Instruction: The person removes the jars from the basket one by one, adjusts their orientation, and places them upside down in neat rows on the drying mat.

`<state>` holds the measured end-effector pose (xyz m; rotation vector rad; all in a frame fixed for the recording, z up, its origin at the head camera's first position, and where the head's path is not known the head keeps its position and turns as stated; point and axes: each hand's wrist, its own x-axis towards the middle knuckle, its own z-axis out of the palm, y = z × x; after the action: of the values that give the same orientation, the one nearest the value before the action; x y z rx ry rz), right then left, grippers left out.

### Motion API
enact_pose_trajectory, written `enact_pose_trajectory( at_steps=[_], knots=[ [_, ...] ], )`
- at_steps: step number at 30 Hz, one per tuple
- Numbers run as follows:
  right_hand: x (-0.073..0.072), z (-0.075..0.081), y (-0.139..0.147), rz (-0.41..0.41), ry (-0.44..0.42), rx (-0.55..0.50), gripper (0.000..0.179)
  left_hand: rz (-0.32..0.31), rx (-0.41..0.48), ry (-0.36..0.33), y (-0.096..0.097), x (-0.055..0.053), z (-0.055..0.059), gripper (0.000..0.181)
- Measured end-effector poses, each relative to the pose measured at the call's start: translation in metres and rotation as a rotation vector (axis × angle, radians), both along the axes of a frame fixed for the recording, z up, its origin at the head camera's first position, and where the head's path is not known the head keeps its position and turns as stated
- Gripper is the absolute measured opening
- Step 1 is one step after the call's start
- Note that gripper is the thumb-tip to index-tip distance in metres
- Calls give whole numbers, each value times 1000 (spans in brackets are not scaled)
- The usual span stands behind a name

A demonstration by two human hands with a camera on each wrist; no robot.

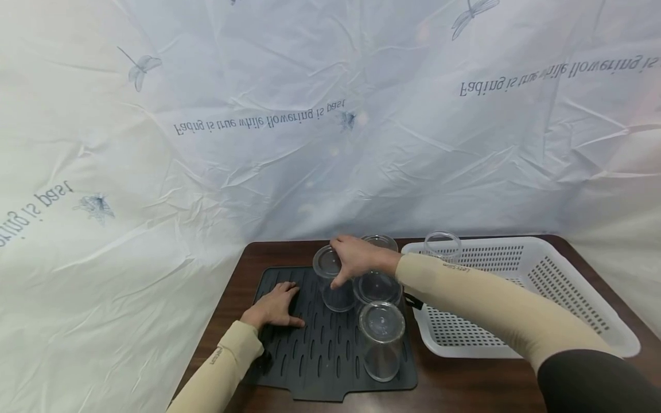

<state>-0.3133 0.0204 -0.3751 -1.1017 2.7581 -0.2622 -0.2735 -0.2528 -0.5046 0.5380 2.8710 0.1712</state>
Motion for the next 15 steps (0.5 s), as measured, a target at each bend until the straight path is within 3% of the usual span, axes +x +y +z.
enact_pose_trajectory(
  at_steps=[6, 15],
  knots=[
    [-1, 2, -4, 25, 5, 70, 110, 2, 11, -6, 0, 2, 1, 98],
    [0, 1, -5, 6, -26, 51, 108, 0, 3, -7, -1, 1, -1, 98]
  ],
)
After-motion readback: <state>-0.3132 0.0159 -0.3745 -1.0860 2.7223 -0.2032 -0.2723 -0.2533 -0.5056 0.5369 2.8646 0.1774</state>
